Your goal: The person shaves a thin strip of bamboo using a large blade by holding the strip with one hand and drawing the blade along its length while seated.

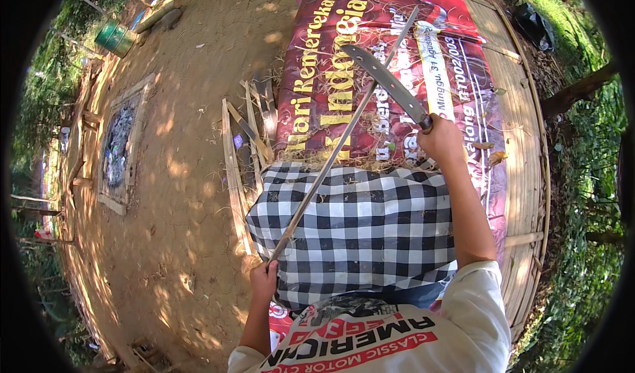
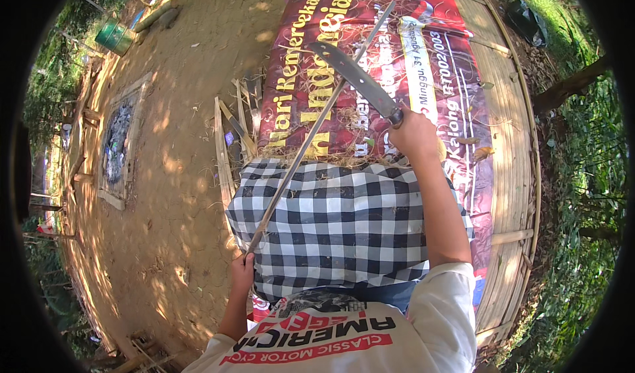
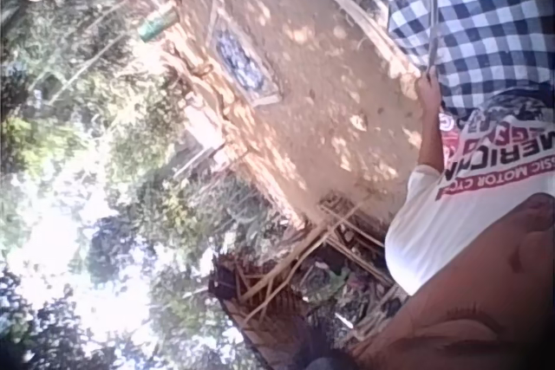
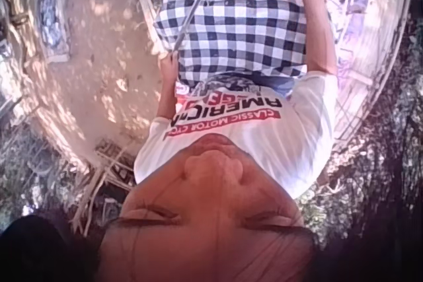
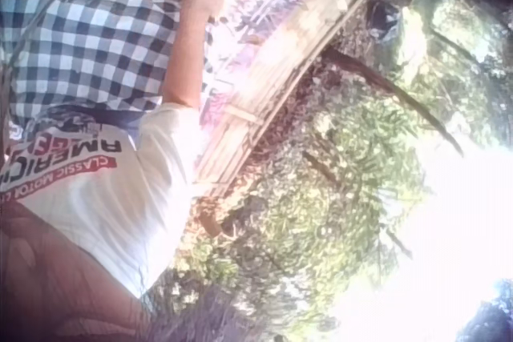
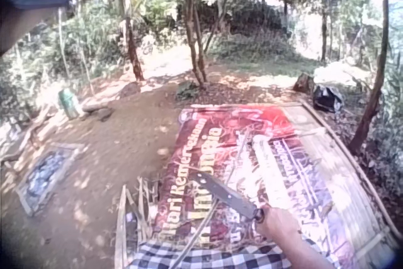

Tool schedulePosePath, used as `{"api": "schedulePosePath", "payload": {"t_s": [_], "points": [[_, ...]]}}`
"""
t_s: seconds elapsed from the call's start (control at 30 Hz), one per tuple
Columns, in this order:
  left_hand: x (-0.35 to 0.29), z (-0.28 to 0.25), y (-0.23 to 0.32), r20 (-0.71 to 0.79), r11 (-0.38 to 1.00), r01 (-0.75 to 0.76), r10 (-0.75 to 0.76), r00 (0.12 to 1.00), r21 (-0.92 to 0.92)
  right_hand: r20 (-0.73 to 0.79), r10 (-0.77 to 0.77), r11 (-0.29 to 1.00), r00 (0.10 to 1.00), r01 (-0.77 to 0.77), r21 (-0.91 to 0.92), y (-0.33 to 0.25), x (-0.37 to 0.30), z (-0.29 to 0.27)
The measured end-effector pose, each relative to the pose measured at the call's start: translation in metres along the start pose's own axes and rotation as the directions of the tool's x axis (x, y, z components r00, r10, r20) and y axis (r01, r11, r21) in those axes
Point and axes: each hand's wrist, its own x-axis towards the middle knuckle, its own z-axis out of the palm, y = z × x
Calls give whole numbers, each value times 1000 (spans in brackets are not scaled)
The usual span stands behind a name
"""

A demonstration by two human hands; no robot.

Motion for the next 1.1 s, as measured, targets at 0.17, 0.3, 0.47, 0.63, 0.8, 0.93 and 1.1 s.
{"api": "schedulePosePath", "payload": {"t_s": [0.17,0.3,0.47,0.63,0.8,0.93,1.1], "points": [[4,-9,17,95,998,11,-5,995,-64,-25,50,981,998,-45,189,24,-18,9],[1,-6,21,104,982,90,-73,992,-167,-45,12,978,999,-2,207,22,-19,23],[-1,-7,18,90,986,77,-64,994,-150,-28,-55,980,998,59,191,23,-18,32],[-2,-14,15,89,984,134,-124,988,-117,-67,-85,994,994,89,58,29,-13,25],[1,-18,42,88,989,33,-21,996,-141,-87,-52,992,995,62,114,24,-19,-5],[6,-18,89,114,980,-16,40,993,-199,-94,-39,980,995,57,191,14,-29,-14],[8,-14,92,-8,985,-63,63,998,-163,-54,-120,960,991,130,249,-13,-47,-39]]}}
